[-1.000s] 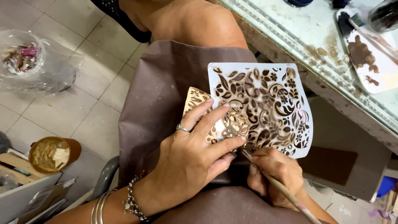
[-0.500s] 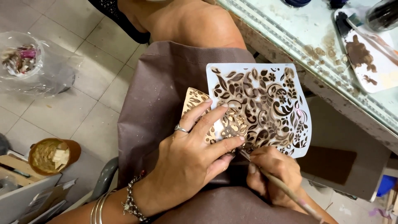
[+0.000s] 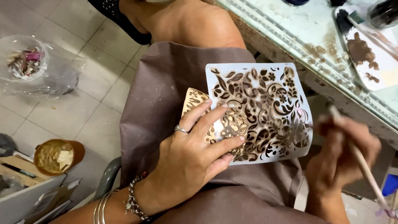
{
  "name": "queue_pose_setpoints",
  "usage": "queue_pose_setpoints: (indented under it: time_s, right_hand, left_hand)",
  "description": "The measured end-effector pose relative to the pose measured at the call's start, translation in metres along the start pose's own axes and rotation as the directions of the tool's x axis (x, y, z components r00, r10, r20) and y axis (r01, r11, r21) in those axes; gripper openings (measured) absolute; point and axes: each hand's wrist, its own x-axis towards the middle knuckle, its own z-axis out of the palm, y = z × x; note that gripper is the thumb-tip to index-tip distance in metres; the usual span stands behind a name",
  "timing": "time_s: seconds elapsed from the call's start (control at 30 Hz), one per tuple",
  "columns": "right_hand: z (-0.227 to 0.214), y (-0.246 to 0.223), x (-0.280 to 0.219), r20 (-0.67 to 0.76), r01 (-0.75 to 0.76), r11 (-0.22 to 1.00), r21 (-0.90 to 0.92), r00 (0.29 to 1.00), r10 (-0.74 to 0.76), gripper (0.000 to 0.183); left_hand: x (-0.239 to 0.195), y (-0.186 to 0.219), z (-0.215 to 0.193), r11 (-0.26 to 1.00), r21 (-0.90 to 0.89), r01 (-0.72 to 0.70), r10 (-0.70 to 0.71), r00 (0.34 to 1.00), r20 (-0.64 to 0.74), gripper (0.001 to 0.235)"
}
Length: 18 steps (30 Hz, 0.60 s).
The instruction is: Applying a decorative pattern to a ceramic cup using a stencil and a stylus tool
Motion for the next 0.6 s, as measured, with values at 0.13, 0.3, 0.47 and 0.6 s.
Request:
queue_pose_setpoints:
  time_s: [0.13,0.3,0.47,0.6]
  right_hand:
    - [-0.021,0.028,0.003,0.2,-0.36,0.931,-0.064,0.909,0.365,0.029]
    - [-0.011,0.029,0.008,0.185,-0.647,0.761,0.045,0.754,0.63,0.014]
    - [-0.021,0.042,0.004,0.269,-0.705,0.629,0.329,0.708,0.653,0.026]
    - [-0.025,0.041,0.005,0.179,-0.548,0.746,0.379,0.834,0.522,0.029]
  left_hand:
    - [-0.001,0.001,0.0,1.0,0.022,-0.007,0.007,1.0,0.009,0.029]
    - [-0.002,0.001,0.002,0.997,0.066,-0.026,0.025,1.0,0.009,0.029]
    - [-0.006,-0.001,0.002,0.993,0.109,-0.041,0.043,0.999,-0.021,0.044]
    - [-0.008,-0.001,0.002,0.991,-0.132,-0.006,-0.005,0.997,-0.08,0.04]
